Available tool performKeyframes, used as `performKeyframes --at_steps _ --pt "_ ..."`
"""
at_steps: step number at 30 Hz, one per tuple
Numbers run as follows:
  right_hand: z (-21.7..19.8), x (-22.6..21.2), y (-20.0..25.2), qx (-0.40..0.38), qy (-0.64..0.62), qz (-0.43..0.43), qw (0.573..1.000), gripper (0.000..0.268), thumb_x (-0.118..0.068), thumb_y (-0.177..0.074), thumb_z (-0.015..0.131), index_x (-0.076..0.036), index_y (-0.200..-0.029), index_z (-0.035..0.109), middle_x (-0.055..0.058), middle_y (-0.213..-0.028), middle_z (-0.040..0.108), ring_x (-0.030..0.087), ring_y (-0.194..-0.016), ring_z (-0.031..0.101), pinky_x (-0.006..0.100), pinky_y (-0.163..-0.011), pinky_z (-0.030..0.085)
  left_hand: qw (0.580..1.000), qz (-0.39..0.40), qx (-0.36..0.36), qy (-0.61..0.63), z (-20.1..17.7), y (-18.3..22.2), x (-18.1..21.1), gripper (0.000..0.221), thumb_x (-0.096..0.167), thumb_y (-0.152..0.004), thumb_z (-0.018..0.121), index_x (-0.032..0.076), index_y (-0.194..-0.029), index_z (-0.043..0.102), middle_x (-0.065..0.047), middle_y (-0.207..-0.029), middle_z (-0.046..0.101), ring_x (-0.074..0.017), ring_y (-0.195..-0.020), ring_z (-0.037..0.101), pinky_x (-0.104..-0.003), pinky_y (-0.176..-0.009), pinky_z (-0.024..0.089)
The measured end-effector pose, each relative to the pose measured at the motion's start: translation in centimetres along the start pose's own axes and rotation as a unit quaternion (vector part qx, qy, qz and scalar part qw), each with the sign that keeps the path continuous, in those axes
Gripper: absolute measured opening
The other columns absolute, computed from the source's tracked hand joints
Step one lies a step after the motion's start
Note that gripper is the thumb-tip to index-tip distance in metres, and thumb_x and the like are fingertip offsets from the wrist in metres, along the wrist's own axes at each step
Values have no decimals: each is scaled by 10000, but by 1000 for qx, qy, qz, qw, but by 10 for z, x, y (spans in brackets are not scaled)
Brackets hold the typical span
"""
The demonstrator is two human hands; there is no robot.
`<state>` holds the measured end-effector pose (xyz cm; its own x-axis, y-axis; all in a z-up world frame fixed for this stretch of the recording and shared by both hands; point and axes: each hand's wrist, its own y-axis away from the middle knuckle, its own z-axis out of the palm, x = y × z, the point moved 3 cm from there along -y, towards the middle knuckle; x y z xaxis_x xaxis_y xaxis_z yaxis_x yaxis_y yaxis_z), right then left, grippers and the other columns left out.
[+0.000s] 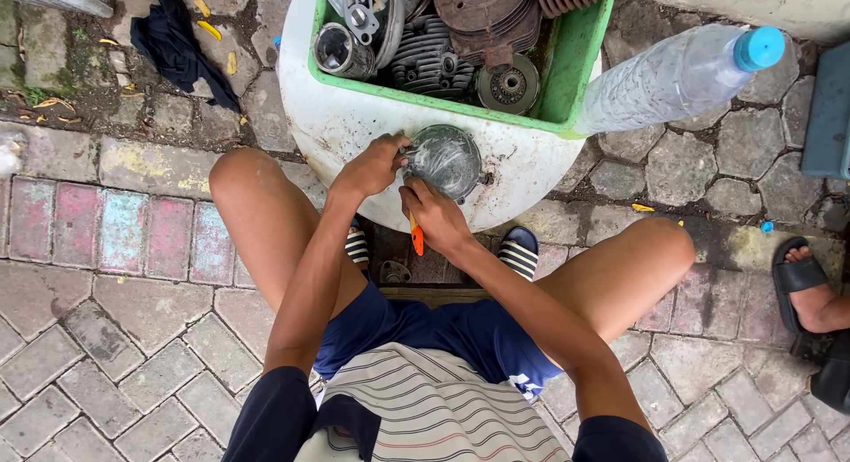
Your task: Scraping dirt and carbon deposits off a motorcycle engine casing using a manual scraping tool.
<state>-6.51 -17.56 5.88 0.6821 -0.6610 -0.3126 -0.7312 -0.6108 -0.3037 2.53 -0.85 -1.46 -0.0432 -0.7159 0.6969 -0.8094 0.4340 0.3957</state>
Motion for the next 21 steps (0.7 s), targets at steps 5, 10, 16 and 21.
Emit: performKeyframes --at_steps 5,10,16,21 --pt "3 -3 14 10 -1 11 1000 272 -25 -861 807 -15 -1119 720 130 -1144 635 295 -1007 717 329 -601 621 1000 5 -8 6 -13 9 17 439 211 -1247 514 -24 -1616 482 -347 -1405 619 -556 -1308 682 -685 -932 656" --pt "-11 -7 3 20 9 4 1000 281 -17 -868 792 -19 -1142 729 133 -1180 635 294 -1020 718 355 -599 635 1000 1 -8 -7 3 -3 -1 427 254 -1236 537 37 -1600 480 -316 -1395 628 -530 -1305 685 -664 -941 660" --pt "-11 -6 15 27 4 5 1000 273 -32 -859 798 3 -1122 733 135 -1156 641 290 -1018 719 321 -633 628 1000 -1 -10 0 -4 2 6 397 245 -1235 530 33 -1568 484 -336 -1365 649 -551 -1285 690 -686 -970 634" --pt "-19 0 12 35 -22 -14 999 297 -9 -860 794 19 -1146 719 154 -1200 635 324 -1074 709 370 -683 644 1000 5 -7 -1 -3 2 6 385 234 -1239 533 35 -1564 485 -340 -1352 652 -549 -1280 691 -681 -960 632"
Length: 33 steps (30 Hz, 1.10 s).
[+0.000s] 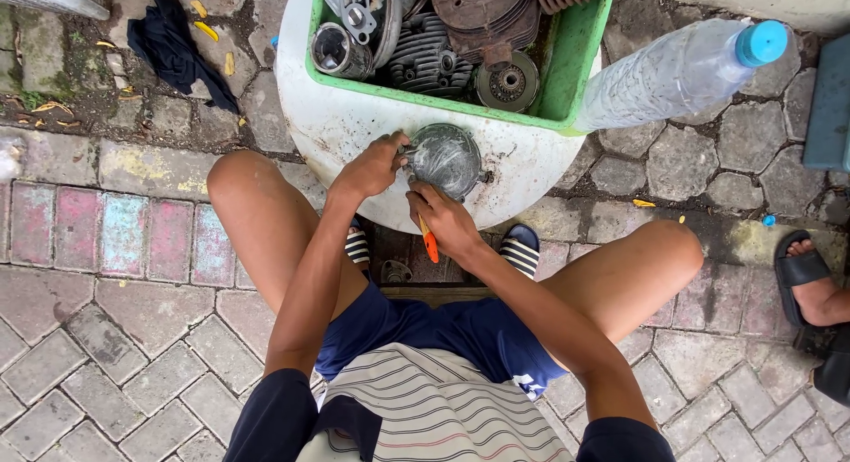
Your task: Scraping dirt and carbon deposits off a motorcycle engine casing using a manual scraping tool.
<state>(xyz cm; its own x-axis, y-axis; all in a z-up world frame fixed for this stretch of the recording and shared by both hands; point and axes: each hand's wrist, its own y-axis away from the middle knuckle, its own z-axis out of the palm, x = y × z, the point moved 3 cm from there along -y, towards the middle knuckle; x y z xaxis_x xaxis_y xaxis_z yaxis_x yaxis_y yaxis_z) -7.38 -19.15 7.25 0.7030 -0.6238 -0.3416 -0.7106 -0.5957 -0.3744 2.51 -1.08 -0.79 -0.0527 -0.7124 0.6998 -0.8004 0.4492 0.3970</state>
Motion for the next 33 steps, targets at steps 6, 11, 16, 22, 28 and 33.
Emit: performKeyframes --at_steps 6,11,16,22,28,33 --pt "-31 0 16 -7 -26 3 1000 200 -41 -910 759 25 -1095 723 150 -1200 644 308 -1059 712 317 -728 624 1000 -7 -8 12 -16 12 21 388 235 -1247 508 22 -1571 480 -361 -1364 650 -573 -1322 669 -710 -1029 614" --pt "-51 11 30 -3 -64 28 998 211 -1 -940 737 72 -1137 710 203 -1181 648 370 -1026 719 394 -740 639 1000 2 -7 7 -12 11 16 393 225 -1255 502 15 -1586 474 -368 -1366 650 -581 -1319 669 -721 -1025 618" --pt "-79 15 33 6 -70 90 993 122 -19 -1074 585 90 -1110 626 226 -1172 612 275 -1047 685 320 -791 596 1000 -5 -9 -6 -12 10 16 403 242 -1258 486 33 -1602 467 -348 -1376 646 -560 -1329 670 -713 -1045 622" --pt "-65 18 45 79 -44 117 989 110 -12 -992 712 26 -1092 734 153 -1152 656 323 -920 759 427 -770 693 999 -7 -1 -43 -6 8 18 436 267 -1264 486 26 -1625 446 -336 -1389 646 -548 -1332 679 -758 -1083 586" --pt "-71 13 37 100 -97 116 983 145 59 -944 730 82 -1086 714 243 -1116 680 385 -909 756 446 -766 690 999 -12 -2 -37 -11 17 27 461 286 -1267 481 19 -1639 421 -341 -1415 632 -561 -1359 660 -790 -1102 550" --pt "-56 1 36 44 -164 44 984 108 -10 -955 720 16 -1056 749 142 -1175 682 293 -975 762 372 -829 670 999 -8 0 -47 -5 13 19 485 304 -1260 498 10 -1638 424 -357 -1443 630 -582 -1381 649 -821 -1124 524"
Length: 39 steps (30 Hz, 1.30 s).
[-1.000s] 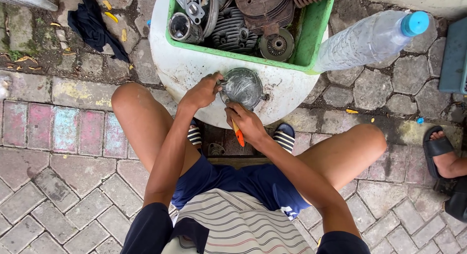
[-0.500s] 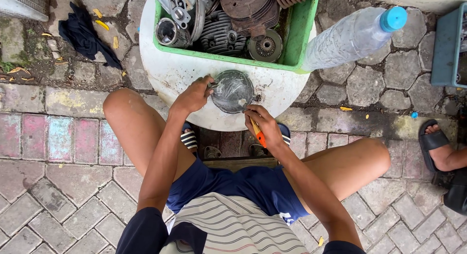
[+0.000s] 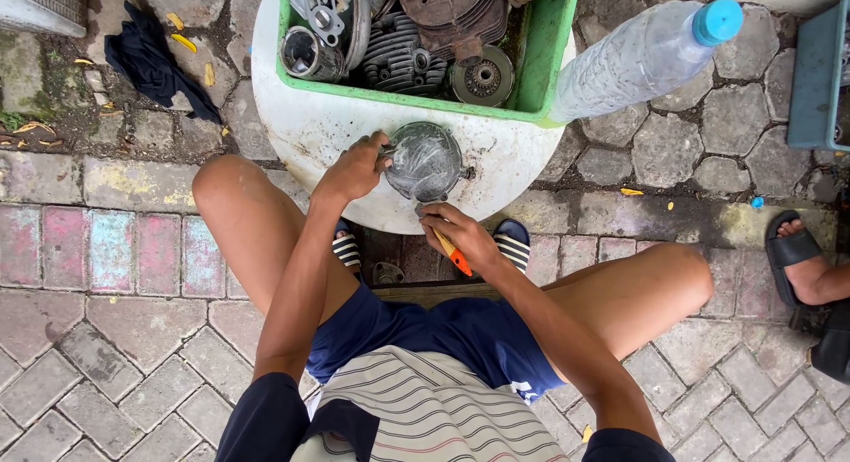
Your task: Scraping dirt and carbon deposits off a motorcycle engine casing using a manual scraping tool.
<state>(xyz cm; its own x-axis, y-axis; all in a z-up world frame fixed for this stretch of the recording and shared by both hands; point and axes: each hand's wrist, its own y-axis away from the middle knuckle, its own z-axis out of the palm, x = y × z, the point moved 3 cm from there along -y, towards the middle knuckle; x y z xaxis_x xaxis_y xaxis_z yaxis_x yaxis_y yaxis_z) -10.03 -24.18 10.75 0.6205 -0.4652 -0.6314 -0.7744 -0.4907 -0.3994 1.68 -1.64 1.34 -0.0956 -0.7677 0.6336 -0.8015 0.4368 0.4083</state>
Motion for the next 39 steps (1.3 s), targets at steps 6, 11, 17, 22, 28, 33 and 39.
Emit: performKeyframes --at_steps 6,11,17,22,28,33,39 --pt "-7 -16 -4 9 94 1 996 74 56 -980 691 99 -1040 686 241 -1039 656 385 -885 733 488 -722 670 1000 0 3 -5 0 -1 2 501 307 -1263 507 10 -1657 420 -350 -1465 625 -580 -1406 632 -835 -1141 508" --pt "-16 -1 -2 65 37 24 997 98 9 -942 756 42 -1032 734 194 -1081 687 330 -851 746 403 -734 673 1000 0 5 5 5 -2 0 505 333 -1259 511 18 -1644 422 -348 -1450 623 -586 -1398 633 -838 -1148 499" --pt "-36 23 -5 104 -117 97 983 293 -47 -941 753 10 -1225 712 175 -1324 600 401 -1091 690 514 -907 625 1000 -9 -3 19 -9 6 14 511 356 -1252 532 20 -1622 426 -346 -1430 630 -583 -1400 629 -848 -1162 483" --pt "-37 20 -9 73 -179 91 977 286 -16 -1007 619 22 -1280 695 216 -1303 638 482 -1160 667 606 -933 589 1000 -11 -1 -4 -9 9 17 529 382 -1250 531 17 -1618 426 -333 -1384 657 -565 -1344 669 -804 -1130 514" --pt "-42 18 -12 89 -119 118 982 234 14 -1030 588 45 -1239 689 237 -1270 656 471 -1098 696 590 -882 614 1000 -6 5 -11 -8 9 16 553 405 -1240 550 20 -1621 441 -325 -1347 680 -559 -1307 686 -787 -1106 527" --pt "-48 15 -20 87 -93 101 987 223 38 -1014 580 80 -1201 694 283 -1251 662 483 -1043 708 607 -836 624 1000 -2 5 -20 -6 7 13 557 413 -1243 548 25 -1627 439 -324 -1356 682 -551 -1310 687 -770 -1115 524" --pt "-37 25 -17 86 -142 99 981 239 17 -1016 598 36 -1224 714 251 -1272 679 472 -1071 709 579 -816 629 1000 7 12 -16 -9 10 15 542 376 -1244 560 14 -1628 437 -335 -1363 682 -564 -1310 683 -782 -1100 526"
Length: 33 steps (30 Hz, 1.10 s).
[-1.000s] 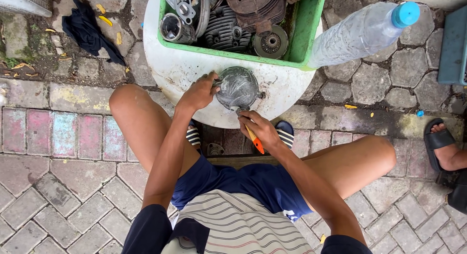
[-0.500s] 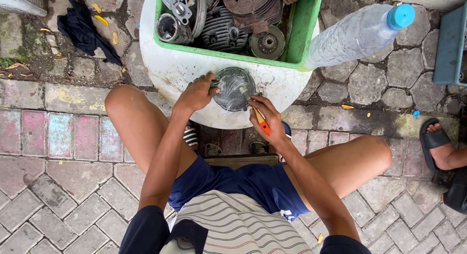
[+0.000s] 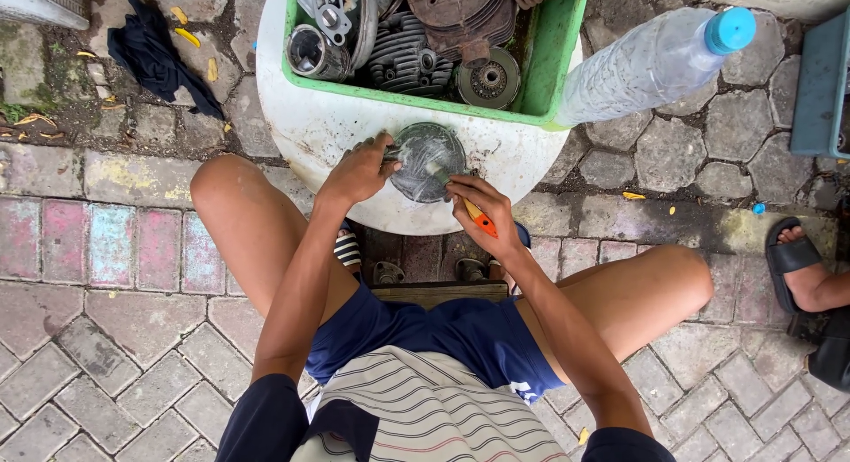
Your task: Scraping dirt and carbon deposits off a motorcycle engine casing using a manual scraping tool.
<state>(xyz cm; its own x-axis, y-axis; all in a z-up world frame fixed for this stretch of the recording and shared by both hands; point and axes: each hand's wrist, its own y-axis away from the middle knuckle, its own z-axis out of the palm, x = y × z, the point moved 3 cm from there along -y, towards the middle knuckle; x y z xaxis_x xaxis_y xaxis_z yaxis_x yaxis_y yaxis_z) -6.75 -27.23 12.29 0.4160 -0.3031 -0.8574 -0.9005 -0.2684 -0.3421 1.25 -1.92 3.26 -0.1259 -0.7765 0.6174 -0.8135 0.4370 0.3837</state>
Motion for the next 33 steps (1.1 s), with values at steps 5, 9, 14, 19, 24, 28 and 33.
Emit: performKeyframes --at_steps 5,9,14,19,24,28,33 --pt "6 -2 -5 -16 13 -10 1000 230 30 -1005 618 60 -1212 712 266 -1282 667 484 -1085 701 597 -848 619 1000 -11 -2 -4 5 -4 -2 559 389 -1236 567 24 -1638 434 -332 -1402 674 -558 -1352 667 -788 -1141 509" --pt "6 10 -7 6 -20 4 1000 234 -3 -1026 620 25 -1233 728 231 -1271 696 456 -1100 706 554 -855 612 1000 -10 -2 1 6 -4 -3 558 379 -1236 578 19 -1637 433 -343 -1424 664 -570 -1375 652 -812 -1155 496" --pt "13 -7 -18 -27 -6 -4 1000 237 30 -1007 624 55 -1221 721 273 -1276 688 491 -1081 700 588 -841 610 1000 -11 -4 9 8 -9 -7 601 384 -1212 635 -1 -1627 433 -366 -1459 647 -589 -1406 632 -835 -1175 473" --pt "12 -16 -25 -27 45 -9 999 247 33 -985 656 35 -1215 747 271 -1237 721 459 -1056 724 538 -866 625 1000 -22 -8 1 18 -13 -15 643 469 -1187 656 32 -1606 436 -345 -1470 637 -569 -1416 634 -827 -1191 466" --pt "25 -4 -20 -28 -29 -6 999 213 21 -974 655 31 -1150 774 284 -1138 749 483 -1000 731 536 -775 637 999 -24 22 5 13 -6 -8 676 490 -1197 656 -42 -1554 440 -388 -1430 614 -611 -1377 640 -843 -1150 496" --pt "21 -13 -26 -13 119 -35 992 191 -27 -972 689 -14 -1130 794 235 -1135 768 404 -945 767 490 -764 653 1000 -20 18 -12 7 -3 -2 655 465 -1209 637 -36 -1576 426 -363 -1438 608 -599 -1382 639 -836 -1154 493" --pt "23 -12 -18 -16 47 7 999 224 -53 -947 668 -63 -1108 823 190 -1059 793 379 -827 774 401 -633 632 999 -30 16 -28 20 -9 -13 793 561 -1210 578 -56 -1660 366 -394 -1535 543 -604 -1452 588 -831 -1191 473"
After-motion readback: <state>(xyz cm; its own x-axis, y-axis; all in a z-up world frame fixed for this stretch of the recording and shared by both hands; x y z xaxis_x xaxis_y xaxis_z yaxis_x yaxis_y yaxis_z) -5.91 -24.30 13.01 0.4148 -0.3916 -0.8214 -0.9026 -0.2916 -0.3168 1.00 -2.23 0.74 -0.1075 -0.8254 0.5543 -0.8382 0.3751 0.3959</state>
